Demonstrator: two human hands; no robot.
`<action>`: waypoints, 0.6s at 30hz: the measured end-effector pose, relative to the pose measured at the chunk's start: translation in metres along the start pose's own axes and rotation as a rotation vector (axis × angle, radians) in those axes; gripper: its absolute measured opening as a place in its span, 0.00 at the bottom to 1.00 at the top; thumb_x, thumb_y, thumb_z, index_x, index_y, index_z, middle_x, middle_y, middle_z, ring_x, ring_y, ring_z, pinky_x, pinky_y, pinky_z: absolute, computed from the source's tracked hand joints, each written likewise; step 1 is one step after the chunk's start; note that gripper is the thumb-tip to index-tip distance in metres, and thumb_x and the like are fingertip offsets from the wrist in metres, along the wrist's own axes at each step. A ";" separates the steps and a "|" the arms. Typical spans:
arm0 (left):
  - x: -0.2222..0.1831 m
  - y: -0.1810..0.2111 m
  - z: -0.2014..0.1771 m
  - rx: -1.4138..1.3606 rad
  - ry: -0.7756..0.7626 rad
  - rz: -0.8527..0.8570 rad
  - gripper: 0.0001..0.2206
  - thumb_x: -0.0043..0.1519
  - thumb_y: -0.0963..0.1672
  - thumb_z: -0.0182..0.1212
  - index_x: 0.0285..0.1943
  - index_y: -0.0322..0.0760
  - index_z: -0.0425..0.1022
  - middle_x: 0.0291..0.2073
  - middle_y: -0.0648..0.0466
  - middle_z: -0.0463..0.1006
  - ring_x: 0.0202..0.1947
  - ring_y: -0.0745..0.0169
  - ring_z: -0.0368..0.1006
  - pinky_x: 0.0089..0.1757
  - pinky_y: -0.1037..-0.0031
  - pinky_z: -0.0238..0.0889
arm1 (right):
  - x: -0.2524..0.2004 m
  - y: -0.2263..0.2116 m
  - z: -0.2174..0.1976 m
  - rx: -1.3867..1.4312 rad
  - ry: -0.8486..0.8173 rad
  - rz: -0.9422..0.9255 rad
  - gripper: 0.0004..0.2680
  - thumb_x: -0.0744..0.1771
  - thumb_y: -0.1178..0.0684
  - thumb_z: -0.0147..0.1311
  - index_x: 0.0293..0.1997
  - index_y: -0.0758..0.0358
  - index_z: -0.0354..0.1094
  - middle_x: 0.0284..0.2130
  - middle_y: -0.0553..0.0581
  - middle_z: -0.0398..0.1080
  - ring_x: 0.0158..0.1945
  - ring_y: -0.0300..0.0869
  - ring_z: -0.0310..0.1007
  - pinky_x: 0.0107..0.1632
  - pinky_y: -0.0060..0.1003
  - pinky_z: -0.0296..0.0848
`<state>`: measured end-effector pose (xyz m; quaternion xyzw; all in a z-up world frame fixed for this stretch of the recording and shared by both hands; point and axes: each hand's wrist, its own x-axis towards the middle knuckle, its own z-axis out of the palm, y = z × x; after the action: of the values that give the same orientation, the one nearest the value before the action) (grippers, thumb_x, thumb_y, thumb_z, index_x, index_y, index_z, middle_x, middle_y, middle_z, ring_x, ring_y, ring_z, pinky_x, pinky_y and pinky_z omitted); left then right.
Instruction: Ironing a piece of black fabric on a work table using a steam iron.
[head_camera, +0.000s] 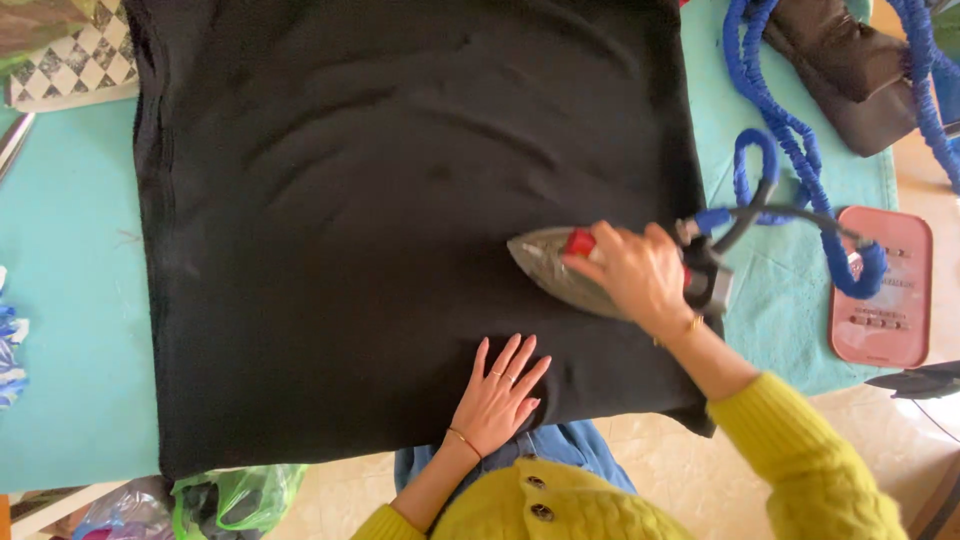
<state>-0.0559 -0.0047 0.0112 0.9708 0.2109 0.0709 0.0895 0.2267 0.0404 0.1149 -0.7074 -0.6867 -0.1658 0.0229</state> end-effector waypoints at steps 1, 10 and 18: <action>0.000 -0.001 -0.001 -0.001 -0.001 -0.001 0.33 0.63 0.55 0.54 0.79 0.52 0.55 0.79 0.48 0.49 0.78 0.49 0.42 0.67 0.39 0.39 | 0.012 0.010 0.010 0.001 -0.001 -0.001 0.20 0.67 0.26 0.56 0.34 0.50 0.62 0.16 0.48 0.68 0.21 0.46 0.71 0.35 0.38 0.69; 0.000 -0.001 -0.011 0.050 0.001 0.016 0.31 0.66 0.54 0.47 0.80 0.52 0.52 0.80 0.50 0.46 0.80 0.54 0.39 0.68 0.41 0.37 | 0.114 0.093 0.085 -0.163 0.154 -0.093 0.22 0.71 0.21 0.52 0.37 0.50 0.64 0.15 0.47 0.68 0.18 0.44 0.71 0.31 0.35 0.69; -0.003 -0.005 -0.013 -0.155 0.153 0.030 0.23 0.67 0.50 0.54 0.72 0.42 0.68 0.75 0.48 0.59 0.76 0.49 0.50 0.66 0.37 0.45 | 0.090 0.091 0.071 0.025 0.073 -0.100 0.23 0.71 0.23 0.48 0.34 0.54 0.63 0.17 0.55 0.69 0.22 0.59 0.73 0.29 0.49 0.69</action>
<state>-0.0626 0.0005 0.0230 0.9558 0.1967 0.1620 0.1467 0.3299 0.1405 0.0900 -0.6654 -0.7218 -0.1842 0.0485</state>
